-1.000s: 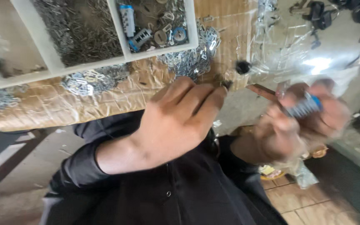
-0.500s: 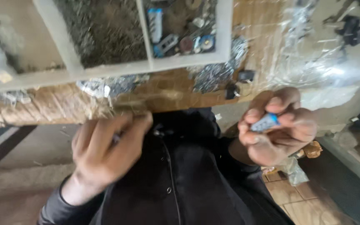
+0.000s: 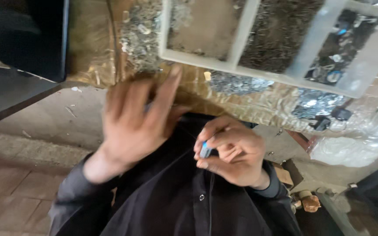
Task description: The person sits at a workbench and assembles small lock cylinder plugs by hand, picking tiny pins and springs from a compartment organizer box and inserting them one at a time into the blue-capped cylinder held in the other hand, repeating the loading cycle across the episode.
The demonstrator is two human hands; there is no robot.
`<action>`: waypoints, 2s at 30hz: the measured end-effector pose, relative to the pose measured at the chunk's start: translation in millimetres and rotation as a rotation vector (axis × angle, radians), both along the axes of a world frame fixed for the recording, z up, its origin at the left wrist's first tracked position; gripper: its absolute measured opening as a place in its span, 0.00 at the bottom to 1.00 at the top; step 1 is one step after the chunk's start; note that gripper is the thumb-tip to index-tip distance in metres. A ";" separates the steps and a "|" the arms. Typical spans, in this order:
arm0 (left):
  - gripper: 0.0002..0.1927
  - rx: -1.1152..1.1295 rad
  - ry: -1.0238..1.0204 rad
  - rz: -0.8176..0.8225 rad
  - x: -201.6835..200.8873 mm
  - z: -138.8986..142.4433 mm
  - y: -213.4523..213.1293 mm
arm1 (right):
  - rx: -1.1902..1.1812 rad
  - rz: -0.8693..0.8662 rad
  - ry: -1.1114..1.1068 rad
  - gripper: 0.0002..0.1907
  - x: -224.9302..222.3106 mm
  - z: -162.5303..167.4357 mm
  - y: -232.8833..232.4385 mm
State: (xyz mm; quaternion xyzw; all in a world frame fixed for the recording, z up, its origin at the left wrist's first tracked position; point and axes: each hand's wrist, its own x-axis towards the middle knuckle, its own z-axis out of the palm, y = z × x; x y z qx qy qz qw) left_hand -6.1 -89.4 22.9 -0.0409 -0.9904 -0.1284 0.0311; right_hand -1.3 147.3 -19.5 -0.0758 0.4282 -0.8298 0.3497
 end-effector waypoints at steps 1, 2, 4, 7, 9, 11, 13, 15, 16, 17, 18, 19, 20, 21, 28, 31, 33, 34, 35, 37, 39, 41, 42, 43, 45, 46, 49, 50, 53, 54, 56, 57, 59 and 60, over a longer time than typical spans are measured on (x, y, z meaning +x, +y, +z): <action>0.25 0.013 0.001 0.001 1.5 -4.6 0.9 | 0.026 -0.005 0.003 0.20 -3.2 2.2 -3.4; 0.26 0.031 0.003 0.006 5.6 -9.1 0.7 | 0.057 -0.005 0.009 0.20 -5.6 5.7 -5.5; 0.21 0.110 0.046 -0.026 17.3 -18.8 -5.0 | 0.053 -0.028 0.086 0.21 -8.1 11.4 -8.9; 0.11 0.297 0.164 -0.218 29.6 -35.4 -23.8 | 0.096 -0.109 0.122 0.21 -8.3 13.0 -11.9; 0.13 0.382 0.268 -0.398 30.0 -48.1 -34.0 | 0.133 -0.130 0.116 0.19 -8.6 11.3 -9.9; 0.12 0.389 0.309 -0.416 31.5 -53.6 -40.5 | 0.167 -0.145 0.091 0.18 -8.3 9.9 -4.9; 0.12 0.384 0.329 -0.448 31.9 -55.4 -43.3 | 0.202 -0.165 0.097 0.18 -7.6 10.9 3.0; 0.11 0.362 0.331 -0.475 30.9 -55.6 -40.9 | 0.200 -0.176 0.083 0.17 -8.0 9.8 9.8; 0.10 0.371 0.358 -0.462 29.4 -55.9 -38.3 | 0.179 -0.183 0.070 0.17 -8.1 8.7 12.0; 0.09 0.384 0.382 -0.452 26.8 -57.0 -35.3 | 0.161 -0.193 0.054 0.17 -8.3 7.4 13.5; 0.08 0.398 0.402 -0.440 23.7 -58.1 -31.5 | 0.163 -0.190 0.066 0.17 -8.5 6.0 14.3; 0.09 0.383 0.395 -0.379 20.4 -59.3 -27.4 | 0.165 -0.189 0.076 0.17 -8.9 4.5 14.5; 0.09 0.368 0.390 -0.317 17.8 -59.6 -23.7 | 0.168 -0.188 0.088 0.17 -9.7 2.9 14.4; 0.10 0.352 0.387 -0.251 16.4 -58.6 -20.4 | 0.149 -0.207 0.098 0.17 -10.4 1.3 13.7; 0.12 0.350 0.098 -0.021 36.1 -33.9 -13.6 | 0.055 -0.198 0.201 0.17 -16.8 5.5 25.7; 0.18 0.187 0.050 -0.112 32.1 -34.3 -9.1 | 0.110 -0.206 0.120 0.18 -12.6 2.9 29.0; 0.11 0.303 0.141 -0.164 23.3 -33.9 -7.2 | 0.109 -0.198 0.119 0.20 -12.3 -0.4 32.9; 0.10 0.306 0.145 -0.198 19.5 -30.8 -7.1 | 0.097 -0.193 0.139 0.20 -12.2 -0.7 35.9; 0.10 0.313 0.150 -0.235 16.7 -26.3 -6.7 | 0.088 -0.190 0.159 0.21 -12.2 -0.1 39.7; 0.08 0.367 0.130 -0.174 13.9 -16.7 -0.8 | 0.112 -0.225 0.102 0.22 -10.0 4.0 46.7; 0.08 0.472 0.046 0.019 17.6 -5.7 13.9 | 0.148 -0.256 0.055 0.22 -6.7 6.8 51.5; 0.12 0.671 0.059 -0.152 17.4 -7.2 34.4 | 0.182 -0.260 0.038 0.21 -4.6 5.8 54.4; 0.14 0.765 0.066 -0.231 16.5 -8.5 43.3 | 0.191 -0.258 0.039 0.21 -3.8 4.9 55.3; 0.14 0.781 0.087 -0.262 14.1 -11.2 51.7 | 0.187 -0.245 0.059 0.21 -3.2 4.5 56.4; 0.15 0.804 0.136 -0.328 6.1 -15.9 60.9 | 0.207 -0.249 0.104 0.19 -3.3 4.0 58.0; 0.15 0.778 0.154 -0.366 1.9 -16.5 63.1 | 0.237 -0.263 0.119 0.18 -3.7 4.1 58.4; 0.16 0.696 0.161 -0.479 -11.9 -11.2 58.7 | 0.337 -0.275 0.211 0.16 -4.4 5.8 57.5; 0.16 0.661 0.131 -0.497 -15.1 -6.7 55.8 | 0.339 -0.264 0.213 0.17 -3.9 5.8 55.7; 0.15 0.639 -0.020 -0.564 -24.5 7.2 46.3 | 0.288 -0.242 0.162 0.18 -0.6 3.7 49.2; 0.15 0.646 -0.082 -0.588 -27.8 10.9 45.2 | 0.270 -0.252 0.152 0.18 1.5 3.6 47.9; 0.15 0.646 -0.011 -0.615 -35.5 14.1 48.6 | 0.233 -0.274 0.133 0.19 5.3 3.6 47.2; 0.16 0.648 0.025 -0.625 -39.6 14.4 52.7 | 0.211 -0.285 0.124 0.19 6.5 3.8 47.7; 0.15 0.648 0.051 -0.611 -47.5 13.3 63.4 | 0.149 -0.294 0.099 0.19 6.5 3.6 50.6; 0.15 0.644 0.067 -0.598 -50.5 12.4 68.5 | 0.121 -0.296 0.078 0.19 5.8 3.4 51.6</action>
